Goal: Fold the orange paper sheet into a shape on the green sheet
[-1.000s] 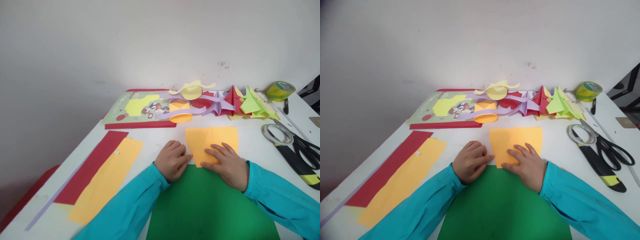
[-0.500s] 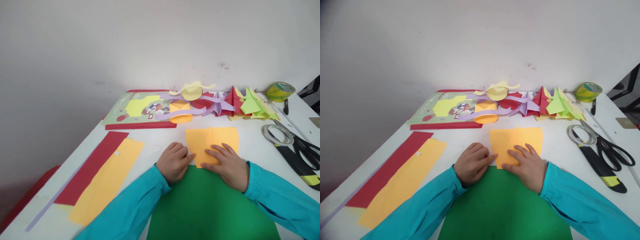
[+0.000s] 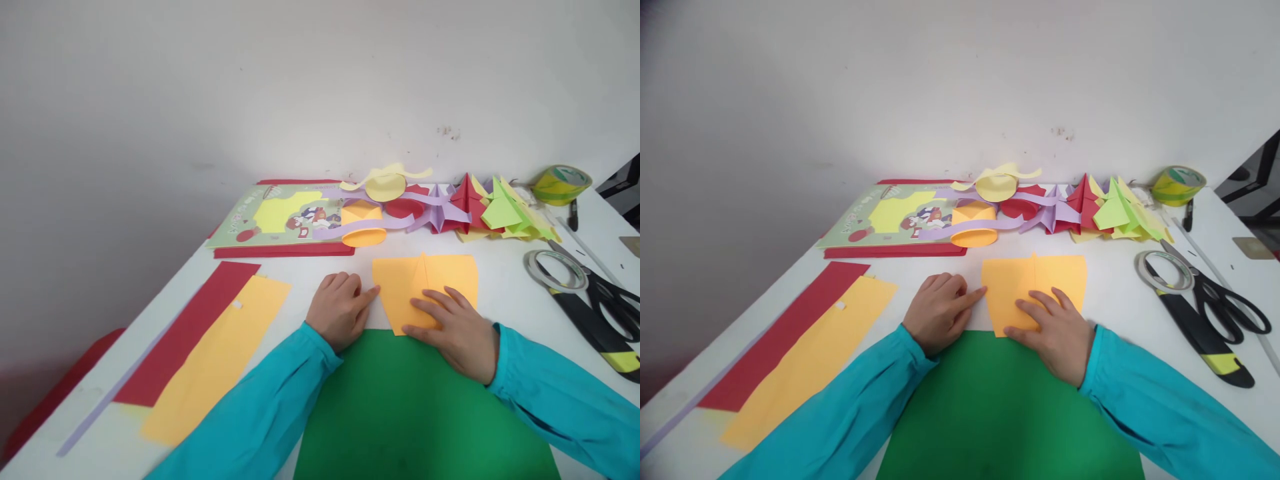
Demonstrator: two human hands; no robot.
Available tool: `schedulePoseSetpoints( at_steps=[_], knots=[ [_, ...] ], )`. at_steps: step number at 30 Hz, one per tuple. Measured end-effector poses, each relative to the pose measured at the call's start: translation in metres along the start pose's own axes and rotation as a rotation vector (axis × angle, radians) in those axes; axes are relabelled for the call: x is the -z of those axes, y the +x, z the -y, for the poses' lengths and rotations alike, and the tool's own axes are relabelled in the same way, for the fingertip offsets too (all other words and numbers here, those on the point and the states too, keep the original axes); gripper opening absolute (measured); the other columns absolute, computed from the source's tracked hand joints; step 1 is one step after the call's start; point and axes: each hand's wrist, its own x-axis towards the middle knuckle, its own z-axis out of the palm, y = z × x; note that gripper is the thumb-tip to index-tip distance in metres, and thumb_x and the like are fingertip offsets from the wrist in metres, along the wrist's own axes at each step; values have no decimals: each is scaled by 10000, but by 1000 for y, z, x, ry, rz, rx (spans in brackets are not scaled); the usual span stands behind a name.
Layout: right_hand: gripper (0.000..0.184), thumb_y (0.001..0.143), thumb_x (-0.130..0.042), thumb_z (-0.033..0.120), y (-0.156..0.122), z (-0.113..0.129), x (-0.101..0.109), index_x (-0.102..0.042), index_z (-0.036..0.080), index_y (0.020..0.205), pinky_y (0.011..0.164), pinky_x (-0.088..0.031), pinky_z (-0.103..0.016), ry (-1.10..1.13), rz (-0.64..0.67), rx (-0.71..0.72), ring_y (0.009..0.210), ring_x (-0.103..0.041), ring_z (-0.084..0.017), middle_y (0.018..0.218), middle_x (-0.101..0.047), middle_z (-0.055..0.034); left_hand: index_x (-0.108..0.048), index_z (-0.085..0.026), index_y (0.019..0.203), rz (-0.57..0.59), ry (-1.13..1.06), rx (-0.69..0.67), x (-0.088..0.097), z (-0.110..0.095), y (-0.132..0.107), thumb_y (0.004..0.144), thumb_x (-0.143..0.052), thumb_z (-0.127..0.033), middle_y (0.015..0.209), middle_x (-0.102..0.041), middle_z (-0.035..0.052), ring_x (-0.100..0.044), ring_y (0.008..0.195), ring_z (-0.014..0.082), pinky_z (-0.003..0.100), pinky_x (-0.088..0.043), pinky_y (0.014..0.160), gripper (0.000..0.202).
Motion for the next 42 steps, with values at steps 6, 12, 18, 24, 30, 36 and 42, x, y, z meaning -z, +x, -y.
schedulePoseSetpoints(
  at_steps=[6,12,18,24,30,36,42],
  knots=[
    [478,864,-553,224,0,-1,0,-538,413,1303,1036,-268,-563,6,10,6,1305,-382,-314,1413,-485,-58,-687,-162,1067,3,39,34,-2,1,1,845,-444,-180,746,-521,84,-423,692,226,368,-354,611,330],
    [476,862,-556,219,0,0,0,-545,412,1297,1043,-257,-567,3,4,7,1309,-381,-309,1410,-489,-57,-688,-176,1057,23,119,77,-3,2,2,838,-449,-176,742,-520,82,-425,693,225,366,-360,609,324],
    [465,867,-550,226,0,0,1,-549,409,1294,1041,-264,-574,15,10,3,1310,-379,-316,1408,-491,-61,-675,-139,1071,11,192,88,-3,-2,4,846,-453,-169,744,-535,96,-444,702,242,385,-373,611,318],
    [464,875,-551,223,0,1,4,-542,414,1298,1053,-258,-564,16,27,-11,1311,-379,-308,1414,-485,-51,-671,-138,996,-42,185,30,0,-7,6,888,-433,-138,724,-531,88,-426,675,229,366,-368,598,262],
    [453,868,-565,226,1,1,3,-555,406,1284,1051,-259,-559,15,12,1,1303,-387,-309,1409,-489,-50,-652,-124,833,-92,124,-83,0,-13,7,917,-414,-121,705,-528,74,-420,666,203,344,-394,609,252],
    [445,870,-563,242,1,1,4,-555,413,1281,1052,-260,-551,27,3,-1,1302,-387,-303,1401,-495,-48,-636,-134,825,-108,76,-124,2,-20,5,897,-414,-106,695,-522,63,-434,676,201,348,-410,617,234],
    [464,860,-573,244,0,-1,-1,-546,417,1289,1047,-254,-554,15,-15,16,1302,-384,-304,1402,-494,-48,-647,-127,928,-147,44,-88,3,-21,2,854,-430,-102,740,-549,85,-458,711,224,371,-422,630,231]
  ],
)
